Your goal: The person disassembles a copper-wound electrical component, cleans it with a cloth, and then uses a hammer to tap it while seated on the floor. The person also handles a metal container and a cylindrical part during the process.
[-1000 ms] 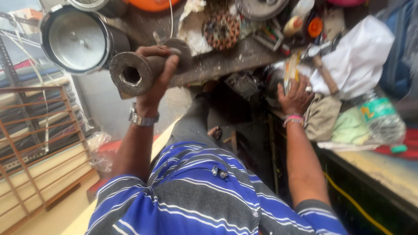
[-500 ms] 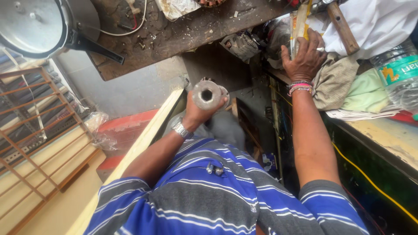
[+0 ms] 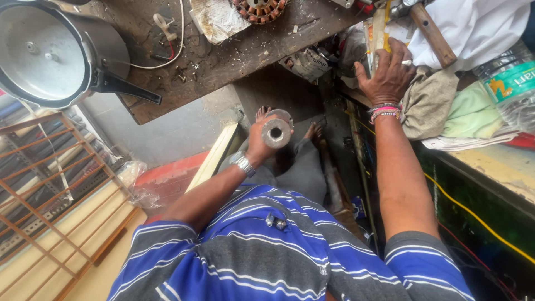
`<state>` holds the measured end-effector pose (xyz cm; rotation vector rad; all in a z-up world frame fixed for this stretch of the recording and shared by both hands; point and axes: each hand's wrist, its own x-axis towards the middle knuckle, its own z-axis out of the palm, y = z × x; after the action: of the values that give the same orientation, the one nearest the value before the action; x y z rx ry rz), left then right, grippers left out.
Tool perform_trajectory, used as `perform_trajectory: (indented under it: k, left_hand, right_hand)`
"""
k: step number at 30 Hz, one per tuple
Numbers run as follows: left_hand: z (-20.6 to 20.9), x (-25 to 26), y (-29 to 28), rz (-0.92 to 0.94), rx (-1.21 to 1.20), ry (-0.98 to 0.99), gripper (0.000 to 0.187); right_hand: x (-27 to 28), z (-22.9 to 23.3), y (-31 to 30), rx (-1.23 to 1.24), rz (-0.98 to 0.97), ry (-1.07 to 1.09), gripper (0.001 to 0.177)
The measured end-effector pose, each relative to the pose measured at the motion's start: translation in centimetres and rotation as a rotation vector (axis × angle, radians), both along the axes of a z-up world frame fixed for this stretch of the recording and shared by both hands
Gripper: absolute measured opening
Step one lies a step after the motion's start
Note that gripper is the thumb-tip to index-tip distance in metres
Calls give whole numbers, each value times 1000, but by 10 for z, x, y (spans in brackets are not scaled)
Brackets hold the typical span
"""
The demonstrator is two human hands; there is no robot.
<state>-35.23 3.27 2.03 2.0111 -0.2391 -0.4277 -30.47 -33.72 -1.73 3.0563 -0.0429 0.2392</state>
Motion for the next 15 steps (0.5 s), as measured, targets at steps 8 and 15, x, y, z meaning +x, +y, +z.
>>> perform_trajectory:
  k: [8, 15]
  left_hand:
    - [-146, -2, -49, -9, -170, 45, 35]
    - [-412, -16, -123, 11, -111, -120, 44]
  right_hand:
    - [0, -9, -3, 20, -31, 14, 53]
    - [-8, -39, -28, -113, 45, -76, 65]
